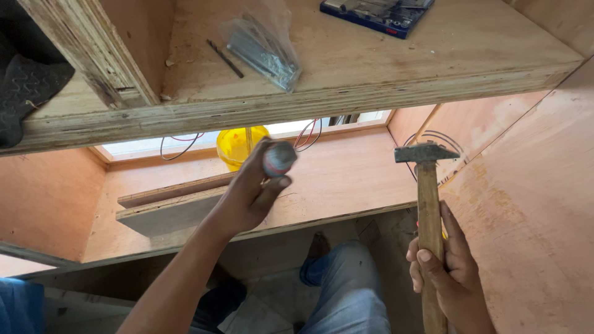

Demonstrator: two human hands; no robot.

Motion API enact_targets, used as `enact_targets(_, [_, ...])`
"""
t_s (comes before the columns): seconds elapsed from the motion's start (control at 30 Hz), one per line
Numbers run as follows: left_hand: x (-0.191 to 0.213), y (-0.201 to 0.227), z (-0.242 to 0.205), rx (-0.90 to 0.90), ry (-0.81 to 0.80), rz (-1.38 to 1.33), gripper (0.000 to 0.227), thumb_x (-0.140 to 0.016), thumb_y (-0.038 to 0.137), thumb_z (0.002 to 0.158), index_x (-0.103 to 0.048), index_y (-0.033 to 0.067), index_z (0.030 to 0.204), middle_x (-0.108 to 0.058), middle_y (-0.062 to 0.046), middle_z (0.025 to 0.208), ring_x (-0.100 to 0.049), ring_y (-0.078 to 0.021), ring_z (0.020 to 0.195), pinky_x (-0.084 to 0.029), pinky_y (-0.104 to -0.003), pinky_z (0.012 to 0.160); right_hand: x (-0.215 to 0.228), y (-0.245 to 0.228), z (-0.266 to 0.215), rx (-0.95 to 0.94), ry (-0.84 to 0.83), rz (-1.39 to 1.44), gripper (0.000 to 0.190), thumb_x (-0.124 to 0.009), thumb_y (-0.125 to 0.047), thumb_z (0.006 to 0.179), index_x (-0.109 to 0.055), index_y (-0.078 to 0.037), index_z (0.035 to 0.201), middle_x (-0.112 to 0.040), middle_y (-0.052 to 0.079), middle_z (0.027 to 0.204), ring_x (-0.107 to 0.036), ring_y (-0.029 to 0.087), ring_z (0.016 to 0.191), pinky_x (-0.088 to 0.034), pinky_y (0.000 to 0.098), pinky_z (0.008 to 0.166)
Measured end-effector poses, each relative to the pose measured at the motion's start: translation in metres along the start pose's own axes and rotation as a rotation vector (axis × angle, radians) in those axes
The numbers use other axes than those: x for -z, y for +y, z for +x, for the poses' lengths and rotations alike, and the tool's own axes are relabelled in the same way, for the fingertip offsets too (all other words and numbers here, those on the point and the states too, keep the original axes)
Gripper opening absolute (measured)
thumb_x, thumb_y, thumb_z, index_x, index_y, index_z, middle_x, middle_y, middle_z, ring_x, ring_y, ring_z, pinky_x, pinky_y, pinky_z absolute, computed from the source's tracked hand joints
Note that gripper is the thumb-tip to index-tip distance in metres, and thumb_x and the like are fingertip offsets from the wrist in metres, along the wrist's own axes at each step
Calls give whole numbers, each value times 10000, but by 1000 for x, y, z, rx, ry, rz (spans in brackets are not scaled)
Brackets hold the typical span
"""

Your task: The person uses a hammer and a chisel to adjust or shape wooden boards inside a wooden furniture structure.

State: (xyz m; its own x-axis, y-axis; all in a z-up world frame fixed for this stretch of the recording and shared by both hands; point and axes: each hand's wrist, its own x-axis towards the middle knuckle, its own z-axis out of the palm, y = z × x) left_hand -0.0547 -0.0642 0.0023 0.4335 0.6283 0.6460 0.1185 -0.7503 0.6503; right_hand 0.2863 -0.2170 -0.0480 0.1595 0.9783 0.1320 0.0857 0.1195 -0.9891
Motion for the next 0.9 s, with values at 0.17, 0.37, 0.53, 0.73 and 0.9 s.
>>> enact_targets(0.17, [-4,-14,-35,194,352,-410,311,-716,48,959,-505,75,1186,-643,-92,1110,-700,-187,1024,-577,-393,1050,2,7,2,-52,2,-39,829,-556,-100,916,-197,-173,1660,-621,133,898,-550,136,545,-504,282,455])
enact_targets(0.37, [0,-18,-49,135,604,-493,346,-769,-1,947,-520,89,1170,-628,-68,1038,-651,-178,1028,-559,-389,1045,-3,7,3,-65,-38,-84,867,-573,-128,917,-160,-198,1676,-620,144,859,-567,141,519,-508,276,459])
enact_targets(0.53, [4,-19,-48,93,609,-554,332,-767,6,948,-528,97,1160,-617,-50,1032,-624,-160,992,-548,-378,1026,-11,7,3,-30,-82,-46,864,-571,-151,924,-135,-190,1670,-620,135,869,-570,126,535,-511,265,459])
enact_targets(0.73, [6,-24,-49,58,524,-630,315,-764,21,972,-536,105,1172,-608,-44,1015,-606,-148,960,-527,-393,1058,-16,6,1,-34,-83,-76,858,-556,-141,931,-120,-199,1668,-621,136,860,-568,128,522,-512,264,453])
enact_targets(0.9, [8,-26,-48,56,494,-608,303,-760,18,968,-544,107,1161,-612,-48,1008,-612,-152,951,-534,-397,1049,-17,5,2,-22,-95,-79,848,-548,-142,937,-119,-191,1667,-618,136,860,-560,122,518,-511,260,452])
